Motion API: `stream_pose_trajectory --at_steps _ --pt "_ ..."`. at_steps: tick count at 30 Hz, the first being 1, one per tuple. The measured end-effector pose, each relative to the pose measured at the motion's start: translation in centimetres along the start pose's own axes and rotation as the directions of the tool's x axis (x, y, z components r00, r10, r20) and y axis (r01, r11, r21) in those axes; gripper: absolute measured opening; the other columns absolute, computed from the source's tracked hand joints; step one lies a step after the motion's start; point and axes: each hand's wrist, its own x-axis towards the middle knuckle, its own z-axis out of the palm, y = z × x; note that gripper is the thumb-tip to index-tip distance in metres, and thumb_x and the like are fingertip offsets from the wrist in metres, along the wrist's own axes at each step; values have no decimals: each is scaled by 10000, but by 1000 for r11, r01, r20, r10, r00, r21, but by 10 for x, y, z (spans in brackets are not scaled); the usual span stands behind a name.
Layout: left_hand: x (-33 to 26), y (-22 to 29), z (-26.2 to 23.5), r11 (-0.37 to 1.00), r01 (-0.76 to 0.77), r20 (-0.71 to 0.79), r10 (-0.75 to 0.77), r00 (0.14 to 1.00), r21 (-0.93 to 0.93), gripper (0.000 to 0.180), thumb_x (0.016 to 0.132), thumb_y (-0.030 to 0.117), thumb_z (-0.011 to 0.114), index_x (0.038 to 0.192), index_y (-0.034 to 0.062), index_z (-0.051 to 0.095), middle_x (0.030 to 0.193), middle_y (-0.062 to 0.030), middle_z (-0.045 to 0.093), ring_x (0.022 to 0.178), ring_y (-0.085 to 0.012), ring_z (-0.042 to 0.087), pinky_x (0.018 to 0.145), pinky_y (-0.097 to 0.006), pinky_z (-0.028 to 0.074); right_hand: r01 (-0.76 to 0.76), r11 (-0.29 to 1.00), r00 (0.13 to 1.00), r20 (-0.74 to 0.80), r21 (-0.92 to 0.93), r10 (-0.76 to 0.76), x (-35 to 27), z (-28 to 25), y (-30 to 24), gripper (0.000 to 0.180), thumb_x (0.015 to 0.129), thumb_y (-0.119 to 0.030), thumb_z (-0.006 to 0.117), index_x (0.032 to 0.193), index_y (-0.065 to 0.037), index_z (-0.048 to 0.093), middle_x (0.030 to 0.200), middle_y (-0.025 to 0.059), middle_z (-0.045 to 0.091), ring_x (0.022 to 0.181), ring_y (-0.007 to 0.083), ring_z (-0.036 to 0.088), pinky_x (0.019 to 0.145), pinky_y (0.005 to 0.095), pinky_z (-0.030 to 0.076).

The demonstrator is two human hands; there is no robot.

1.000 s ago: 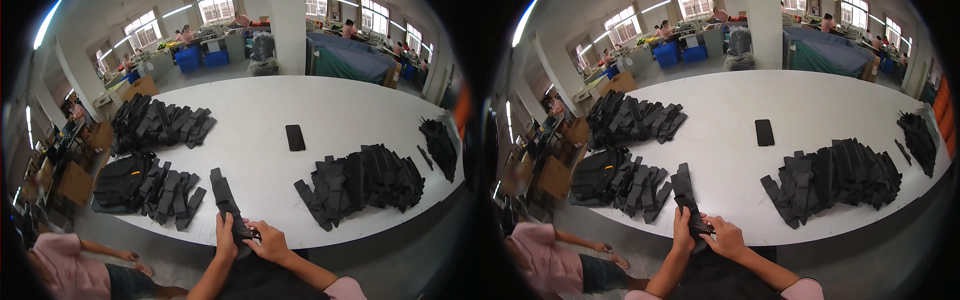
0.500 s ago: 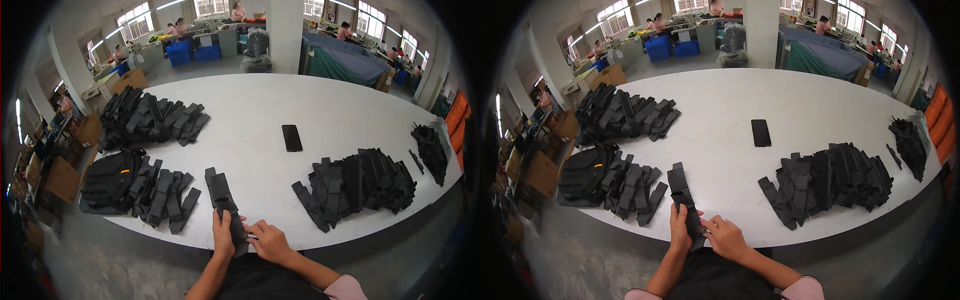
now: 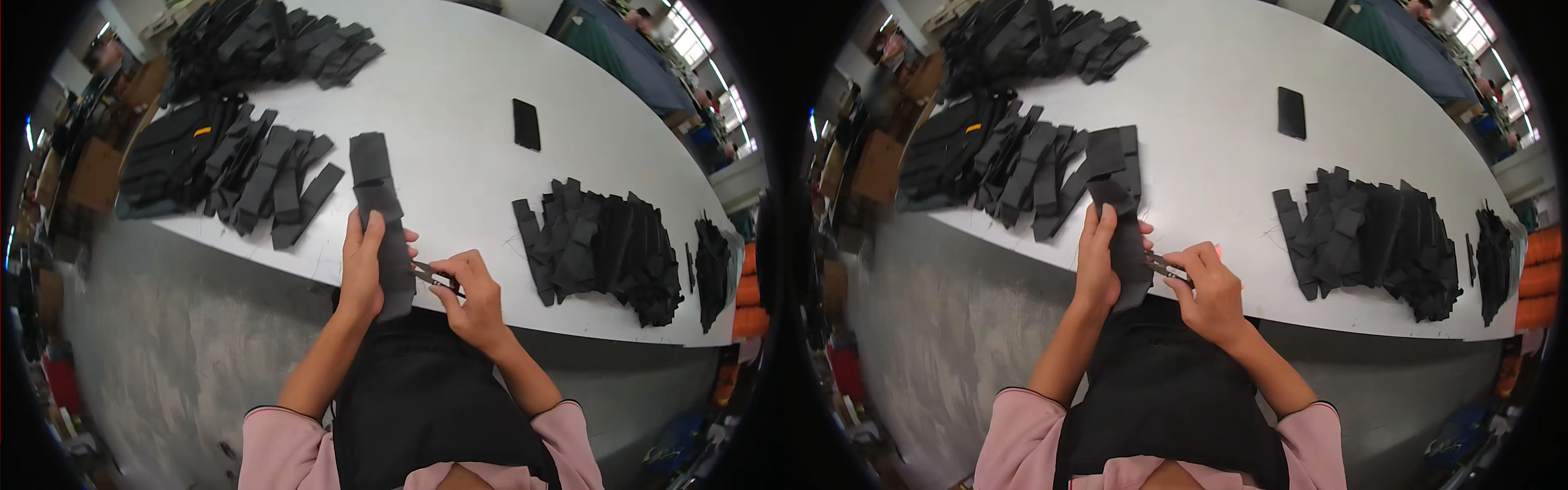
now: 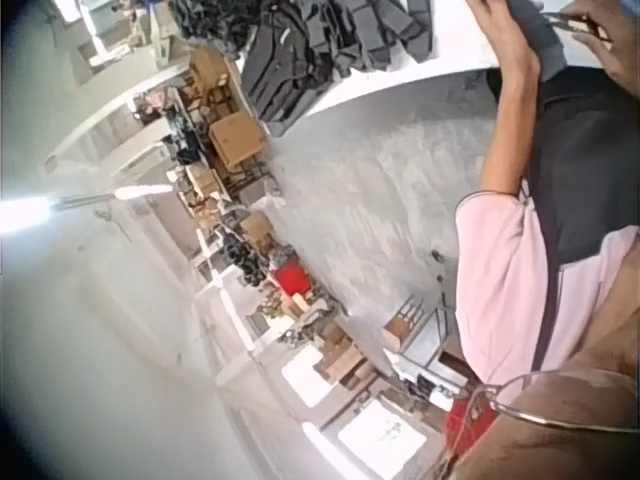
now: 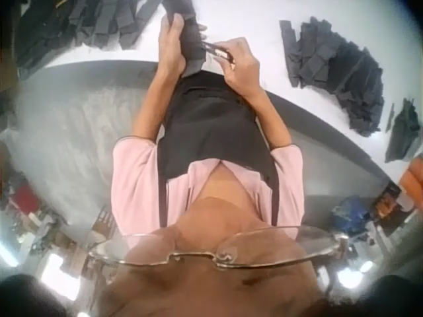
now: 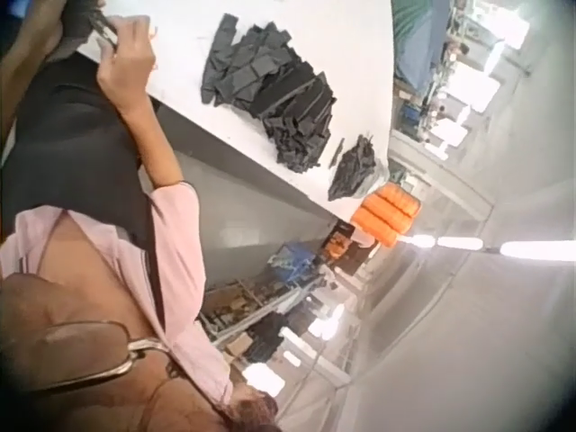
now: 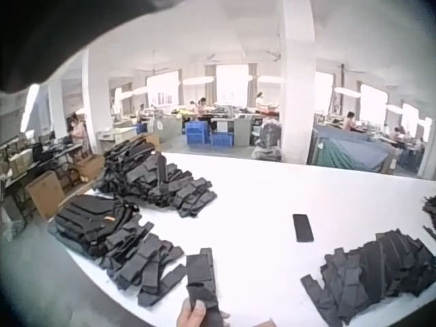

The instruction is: Trimming excess thread or small edges from black fabric pieces using small nippers or snips.

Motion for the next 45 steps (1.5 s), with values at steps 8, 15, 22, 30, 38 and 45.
stream_pose_trajectory --at_steps 8,15,22,30,38,45 --pt "-9 -1 -16 1000 15 6 -15 1000 -15 277 969 354 432 1059 93 458 821 -111 626 647 -145 609 569 -275 504 210 945 977 85 -252 -194 -7 5 -1 316 683 -16 692 984 -68 611 816 65 531 585 228 505 516 330 389" --pt "-13 1 -21 996 74 -24 -75 997 -43 292 966 368 434 1039 86 455 818 -114 629 648 -143 610 538 -276 513 264 916 965 73 -302 -254 -10 2 -2 321 691 -27 685 1001 -69 613 788 53 525 569 219 482 512 320 379" --pt "-10 -1 -25 994 107 3 -107 994 -21 372 960 387 434 1190 95 402 854 -113 619 678 -149 606 562 -281 497 314 868 949 151 -384 -277 -7 1 -5 292 708 -49 668 995 -59 616 773 36 523 578 203 482 520 304 378" --pt "-7 -4 -24 991 129 12 -129 992 -40 347 960 377 442 1163 97 419 845 -112 621 671 -150 610 563 -280 497 366 835 931 169 -411 -325 -9 3 -6 311 689 -46 675 994 -53 616 779 42 522 590 198 503 530 300 389" --pt "-5 -11 -22 991 125 36 -123 992 -57 318 960 335 461 1144 77 431 855 -99 606 683 -142 594 573 -277 503 -128 963 991 66 236 116 -16 29 14 265 765 -14 661 1018 -27 583 793 35 510 589 124 476 500 251 372" --pt "-1 -20 -21 999 33 -28 -32 999 7 310 966 253 465 1188 39 430 927 -59 570 701 -125 599 574 -258 510 -549 -123 756 554 827 349 -24 35 22 256 889 -115 573 1116 -12 514 891 61 536 547 68 411 464 193 290"
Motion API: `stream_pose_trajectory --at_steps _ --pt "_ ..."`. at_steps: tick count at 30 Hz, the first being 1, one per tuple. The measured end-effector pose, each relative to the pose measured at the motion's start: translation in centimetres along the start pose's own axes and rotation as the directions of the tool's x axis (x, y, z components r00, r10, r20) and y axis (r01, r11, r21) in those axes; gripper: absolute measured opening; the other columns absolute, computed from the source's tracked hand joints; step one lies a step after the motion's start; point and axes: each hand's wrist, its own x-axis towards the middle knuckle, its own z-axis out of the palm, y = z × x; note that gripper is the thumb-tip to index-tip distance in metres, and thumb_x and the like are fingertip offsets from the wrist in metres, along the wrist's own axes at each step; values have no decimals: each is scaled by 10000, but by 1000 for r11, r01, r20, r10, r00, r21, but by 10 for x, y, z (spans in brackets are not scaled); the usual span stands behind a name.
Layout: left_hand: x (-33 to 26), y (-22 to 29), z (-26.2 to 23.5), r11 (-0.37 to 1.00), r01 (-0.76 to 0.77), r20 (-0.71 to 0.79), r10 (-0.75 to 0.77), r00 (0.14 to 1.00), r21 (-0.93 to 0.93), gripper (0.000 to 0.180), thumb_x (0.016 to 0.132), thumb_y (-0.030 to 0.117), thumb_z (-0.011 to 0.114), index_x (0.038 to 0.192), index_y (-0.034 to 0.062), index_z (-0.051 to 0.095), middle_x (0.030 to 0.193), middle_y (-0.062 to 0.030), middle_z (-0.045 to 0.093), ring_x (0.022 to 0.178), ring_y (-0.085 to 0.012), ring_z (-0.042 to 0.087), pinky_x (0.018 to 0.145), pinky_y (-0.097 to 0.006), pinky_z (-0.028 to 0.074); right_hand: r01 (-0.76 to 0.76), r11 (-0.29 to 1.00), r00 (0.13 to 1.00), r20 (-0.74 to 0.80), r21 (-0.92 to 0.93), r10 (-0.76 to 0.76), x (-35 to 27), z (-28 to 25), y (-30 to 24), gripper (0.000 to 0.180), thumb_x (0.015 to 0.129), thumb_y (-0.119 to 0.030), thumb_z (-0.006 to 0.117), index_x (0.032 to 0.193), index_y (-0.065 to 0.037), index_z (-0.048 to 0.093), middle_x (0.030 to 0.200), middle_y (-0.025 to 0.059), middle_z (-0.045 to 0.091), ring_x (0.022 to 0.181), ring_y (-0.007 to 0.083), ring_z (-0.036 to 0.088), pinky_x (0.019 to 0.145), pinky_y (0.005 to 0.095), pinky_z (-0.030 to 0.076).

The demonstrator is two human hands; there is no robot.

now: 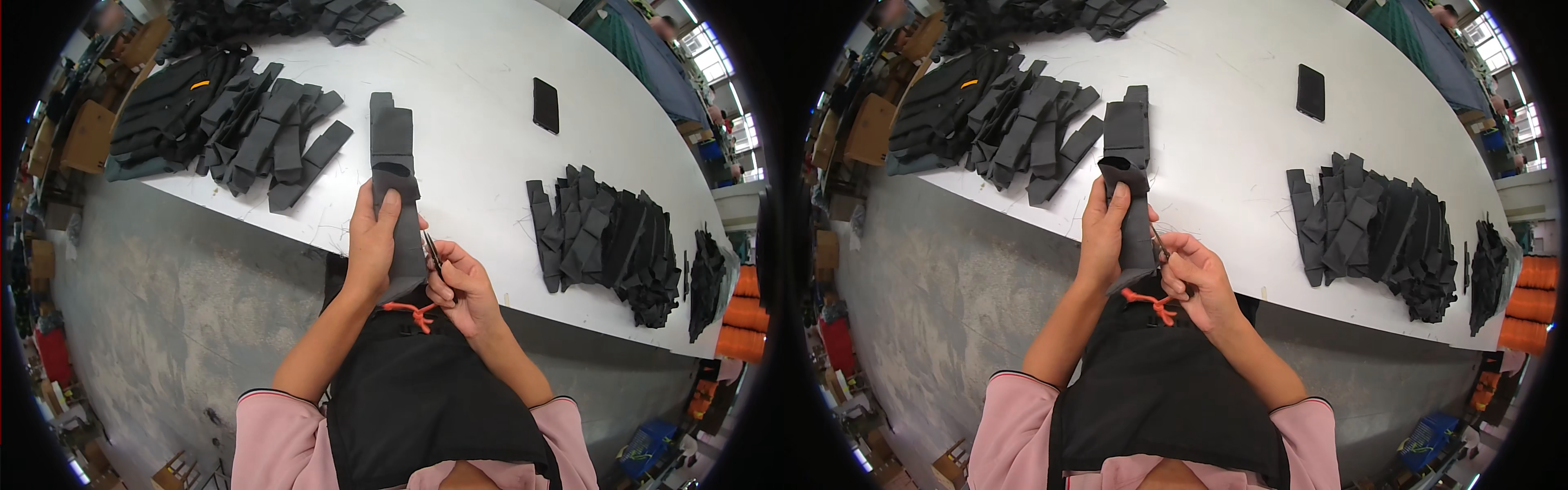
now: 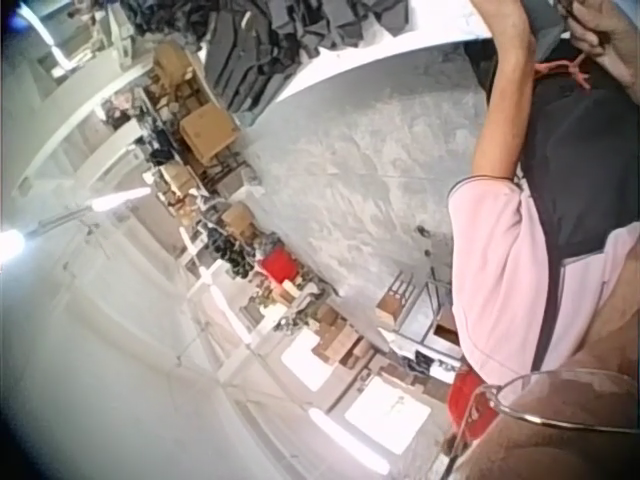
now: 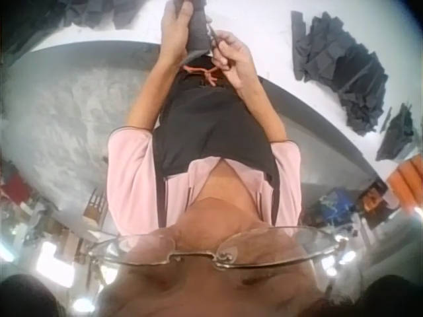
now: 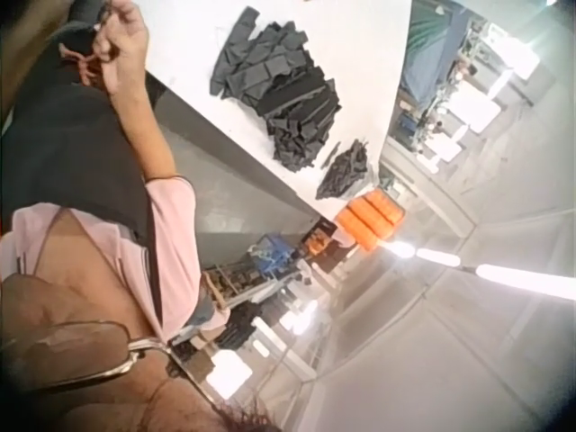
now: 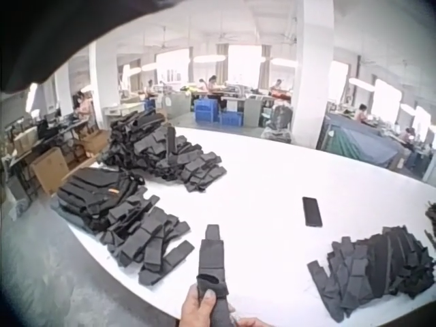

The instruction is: Trimming excess thread or small edges from black fabric pieces using small nippers or snips.

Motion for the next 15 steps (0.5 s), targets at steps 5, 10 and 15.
stream_pose_trajectory --at_steps 5,10,15 --pt "0 -4 -6 997 -64 -3 64 998 48 323 967 239 469 1210 31 428 931 -50 569 683 -114 597 552 -245 498 162 978 985 33 133 -168 -6 6 -20 266 873 -76 568 1118 1 497 933 66 526 542 64 412 458 198 299" --pt "-1 1 -8 999 -44 18 44 999 26 317 967 265 467 1198 50 436 827 -71 596 623 -116 588 523 -244 482 337 299 855 157 -893 -495 -16 0 -15 264 770 2 642 1031 -15 604 848 33 470 628 85 442 544 201 357" --pt "-2 2 -10 998 51 44 -50 998 -29 316 965 295 469 1181 66 444 704 -82 597 571 -117 575 522 -247 483 304 116 848 213 -946 -485 -22 13 -19 253 746 -6 668 995 -29 631 813 44 463 641 113 478 554 227 384"
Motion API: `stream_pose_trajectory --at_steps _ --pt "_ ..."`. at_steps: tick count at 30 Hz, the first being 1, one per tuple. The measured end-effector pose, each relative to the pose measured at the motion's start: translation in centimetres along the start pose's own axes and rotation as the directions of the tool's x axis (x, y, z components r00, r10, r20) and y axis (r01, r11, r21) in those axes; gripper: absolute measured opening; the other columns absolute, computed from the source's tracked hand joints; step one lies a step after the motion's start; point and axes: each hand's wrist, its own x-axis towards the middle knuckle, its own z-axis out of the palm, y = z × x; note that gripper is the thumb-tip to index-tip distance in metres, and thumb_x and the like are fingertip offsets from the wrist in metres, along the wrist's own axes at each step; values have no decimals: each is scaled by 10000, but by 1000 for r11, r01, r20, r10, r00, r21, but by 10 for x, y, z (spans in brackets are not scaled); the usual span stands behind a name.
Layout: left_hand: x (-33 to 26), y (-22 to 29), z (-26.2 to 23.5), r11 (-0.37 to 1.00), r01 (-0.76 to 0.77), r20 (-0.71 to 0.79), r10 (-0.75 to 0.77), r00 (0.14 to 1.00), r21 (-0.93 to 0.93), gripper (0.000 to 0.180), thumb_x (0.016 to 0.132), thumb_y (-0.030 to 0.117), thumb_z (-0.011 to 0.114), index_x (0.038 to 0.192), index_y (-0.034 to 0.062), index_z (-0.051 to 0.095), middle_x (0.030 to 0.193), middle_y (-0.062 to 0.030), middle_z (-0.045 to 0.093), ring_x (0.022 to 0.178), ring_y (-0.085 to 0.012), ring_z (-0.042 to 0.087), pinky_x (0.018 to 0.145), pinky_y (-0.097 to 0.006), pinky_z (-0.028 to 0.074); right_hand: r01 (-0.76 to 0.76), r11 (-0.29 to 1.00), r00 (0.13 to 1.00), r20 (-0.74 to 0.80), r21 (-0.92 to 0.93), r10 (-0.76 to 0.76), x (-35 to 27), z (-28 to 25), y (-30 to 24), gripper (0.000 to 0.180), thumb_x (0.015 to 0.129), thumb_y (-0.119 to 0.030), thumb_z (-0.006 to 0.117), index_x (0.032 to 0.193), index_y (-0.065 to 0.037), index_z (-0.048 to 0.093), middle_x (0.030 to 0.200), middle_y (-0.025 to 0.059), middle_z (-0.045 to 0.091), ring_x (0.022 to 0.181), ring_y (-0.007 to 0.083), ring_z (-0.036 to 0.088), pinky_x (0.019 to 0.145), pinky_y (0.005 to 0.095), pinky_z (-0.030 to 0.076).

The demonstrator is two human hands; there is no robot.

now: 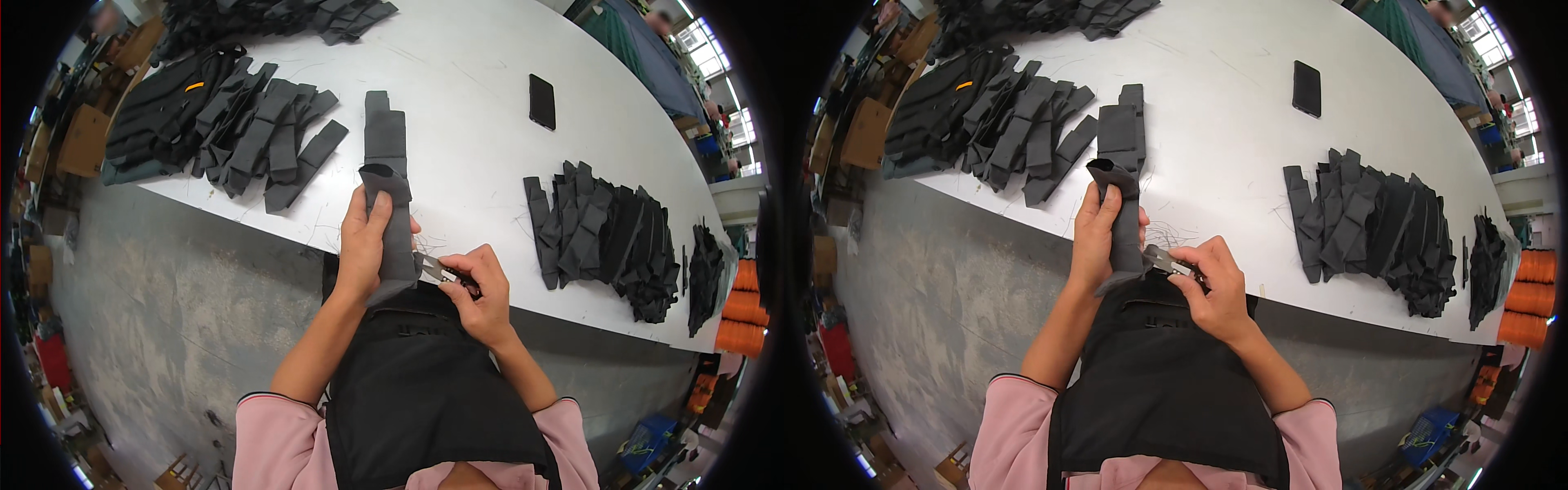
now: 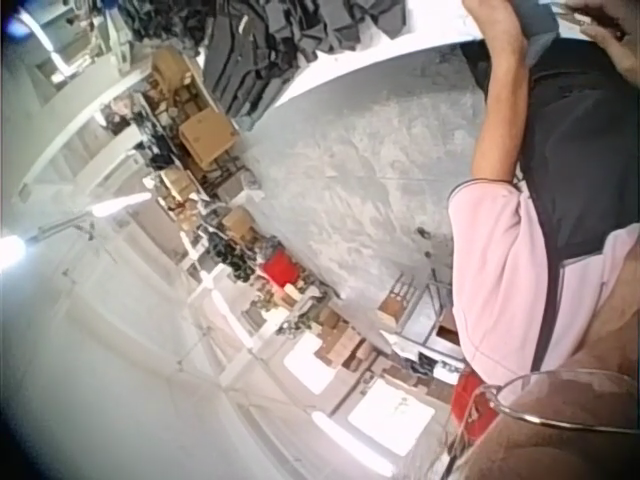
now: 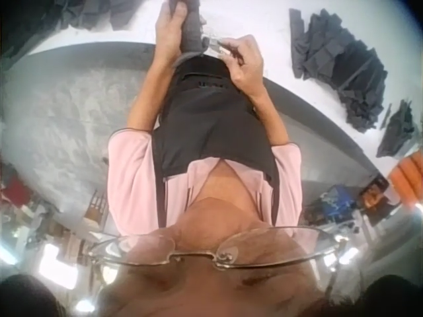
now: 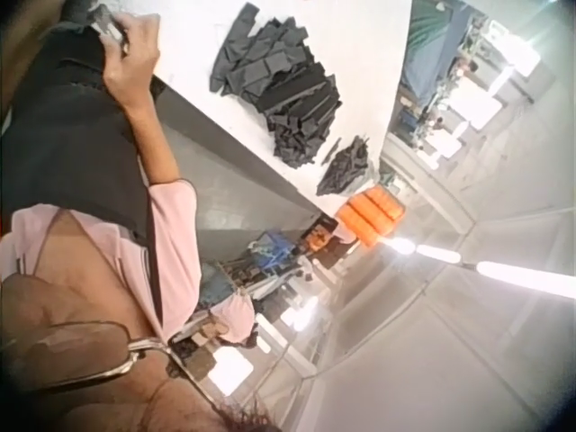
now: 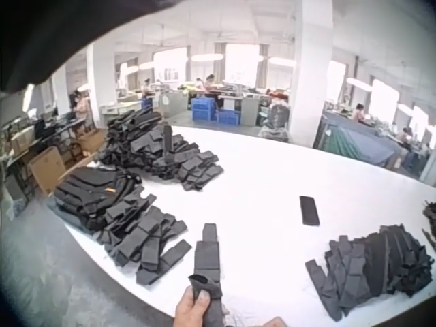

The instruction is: Trimming excess thread or small edges from black fabric pieces using small nippers or snips.

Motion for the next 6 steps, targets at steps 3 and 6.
stream_pose_trajectory --at_steps 3,6 --pt "-2 -1 1 998 0 36 -2 999 62 321 961 297 478 1181 66 443 737 -79 604 595 -117 583 540 -250 489 96 990 995 20 -102 -94 3 2 -3 265 740 -26 684 1000 -41 632 797 56 480 601 133 502 521 254 407" --pt "-3 -2 2 994 -47 32 44 999 102 361 952 297 499 1227 75 429 880 -92 611 636 -114 595 561 -237 498 227 926 972 6 -302 -236 3 3 2 313 730 -51 704 1031 -93 632 836 70 532 619 145 564 511 281 444"
